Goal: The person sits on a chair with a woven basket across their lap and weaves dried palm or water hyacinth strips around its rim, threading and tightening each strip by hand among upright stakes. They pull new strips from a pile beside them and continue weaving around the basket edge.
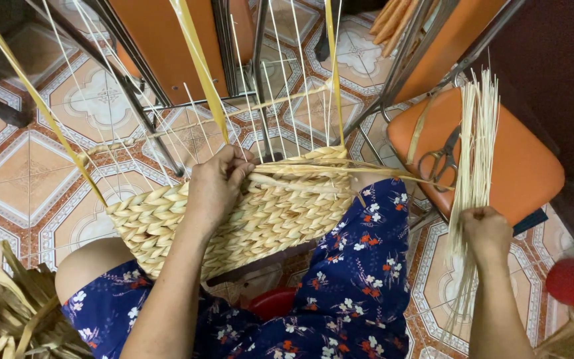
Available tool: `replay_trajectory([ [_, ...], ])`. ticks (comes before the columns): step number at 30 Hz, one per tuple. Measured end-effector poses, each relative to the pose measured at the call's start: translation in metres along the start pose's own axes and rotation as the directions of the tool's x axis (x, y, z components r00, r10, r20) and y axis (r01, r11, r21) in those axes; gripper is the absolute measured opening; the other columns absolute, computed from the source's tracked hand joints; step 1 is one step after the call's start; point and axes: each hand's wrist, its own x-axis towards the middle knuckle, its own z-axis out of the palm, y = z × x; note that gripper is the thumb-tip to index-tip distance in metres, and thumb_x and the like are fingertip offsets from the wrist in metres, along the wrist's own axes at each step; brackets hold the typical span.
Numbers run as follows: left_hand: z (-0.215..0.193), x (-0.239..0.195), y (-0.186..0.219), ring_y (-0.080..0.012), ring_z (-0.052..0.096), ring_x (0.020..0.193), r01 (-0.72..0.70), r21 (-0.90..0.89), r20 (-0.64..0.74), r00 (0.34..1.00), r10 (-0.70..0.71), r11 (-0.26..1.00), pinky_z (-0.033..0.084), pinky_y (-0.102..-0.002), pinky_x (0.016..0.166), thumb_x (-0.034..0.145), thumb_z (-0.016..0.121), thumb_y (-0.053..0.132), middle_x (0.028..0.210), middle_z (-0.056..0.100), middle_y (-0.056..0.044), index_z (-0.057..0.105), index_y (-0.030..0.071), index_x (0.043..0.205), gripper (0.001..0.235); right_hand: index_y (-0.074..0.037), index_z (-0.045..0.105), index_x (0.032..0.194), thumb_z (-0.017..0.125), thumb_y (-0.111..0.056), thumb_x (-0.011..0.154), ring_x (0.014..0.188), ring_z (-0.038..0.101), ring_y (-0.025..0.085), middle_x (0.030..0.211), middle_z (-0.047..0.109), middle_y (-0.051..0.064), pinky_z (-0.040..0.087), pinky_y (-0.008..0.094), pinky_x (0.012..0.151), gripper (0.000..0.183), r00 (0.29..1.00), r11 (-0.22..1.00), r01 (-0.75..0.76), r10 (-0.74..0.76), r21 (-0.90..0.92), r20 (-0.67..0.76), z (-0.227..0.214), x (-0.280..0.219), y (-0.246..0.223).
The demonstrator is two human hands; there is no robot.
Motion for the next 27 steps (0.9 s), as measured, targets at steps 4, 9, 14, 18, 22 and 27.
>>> replay_trajectory([
  [4, -0.003, -0.002, 0.007, -0.0089, 0.067, 0.052, 0.029, -0.010, 0.004, 1.000, -0.029, 1.000, 0.056, -0.027, 0.049, 0.092, 0.069, 0.017, 0.077, 0.077, -0.003, 0.069, 0.008, 0.100, 0.012, -0.004, 0.074, 0.109, 0.067, -0.021, 0.098, 0.071, 0.070, 0.023, 0.089, 0.077, 0.013, 0.057, 0.042, 0.067, 0.022, 0.989, 0.980, -0.143, 0.139, 0.140, 0.042, 0.008, 0.030, -0.016],
  [9, -0.005, -0.003, 0.013, -0.0093, 0.065, 0.050, 0.061, -0.061, 0.010, 0.998, -0.060, 0.996, 0.053, -0.027, 0.046, 0.093, 0.068, 0.017, 0.074, 0.076, -0.003, 0.070, 0.009, 0.101, 0.012, -0.001, 0.075, 0.107, 0.067, -0.019, 0.100, 0.070, 0.068, 0.020, 0.090, 0.076, 0.017, 0.055, 0.036, 0.068, 0.020, 0.996, 0.995, -0.059, 0.053, 0.083, 0.072, -0.011, 0.021, -0.024],
  [14, -0.002, -0.003, 0.007, -0.0081, 0.065, 0.050, 0.050, -0.044, 0.008, 0.999, -0.050, 0.998, 0.053, -0.026, 0.046, 0.094, 0.068, 0.018, 0.071, 0.076, -0.004, 0.071, 0.009, 0.102, 0.013, -0.003, 0.073, 0.111, 0.068, -0.019, 0.100, 0.067, 0.066, 0.017, 0.094, 0.075, 0.013, 0.056, 0.033, 0.060, 0.020, 0.992, 0.985, -0.079, 0.062, 0.152, 0.108, -0.020, -0.005, -0.006],
  [18, 0.000, -0.002, 0.001, -0.0072, 0.066, 0.050, 0.033, -0.037, 0.009, 0.999, -0.032, 0.999, 0.055, -0.024, 0.045, 0.095, 0.066, 0.018, 0.072, 0.076, -0.003, 0.070, 0.009, 0.101, 0.012, -0.002, 0.074, 0.110, 0.070, -0.017, 0.098, 0.059, 0.054, 0.009, 0.084, 0.069, 0.011, 0.045, 0.025, 0.051, 0.020, 0.972, 0.915, -0.177, 0.105, 0.362, 0.211, -0.019, -0.008, 0.017],
  [22, 0.000, -0.002, 0.004, -0.0074, 0.065, 0.050, 0.026, -0.045, 0.005, 1.000, -0.026, 0.999, 0.055, -0.024, 0.045, 0.095, 0.066, 0.019, 0.074, 0.076, -0.003, 0.070, 0.009, 0.100, 0.012, -0.004, 0.073, 0.110, 0.067, -0.017, 0.097, 0.047, 0.043, 0.011, 0.076, 0.062, 0.014, 0.028, 0.024, 0.036, 0.019, 0.933, 0.830, -0.292, 0.138, 0.475, 0.333, -0.030, -0.028, 0.008],
  [27, 0.000, -0.004, 0.005, -0.0083, 0.064, 0.050, 0.048, -0.056, 0.010, 0.999, -0.048, 0.997, 0.053, -0.025, 0.045, 0.095, 0.066, 0.019, 0.074, 0.076, -0.004, 0.070, 0.008, 0.100, 0.013, 0.000, 0.066, 0.099, 0.064, -0.011, 0.097, 0.051, 0.049, 0.005, 0.080, 0.066, 0.009, 0.038, 0.015, 0.038, 0.012, 0.889, 0.450, -0.396, -0.031, 0.800, 0.457, -0.014, -0.029, 0.033],
])
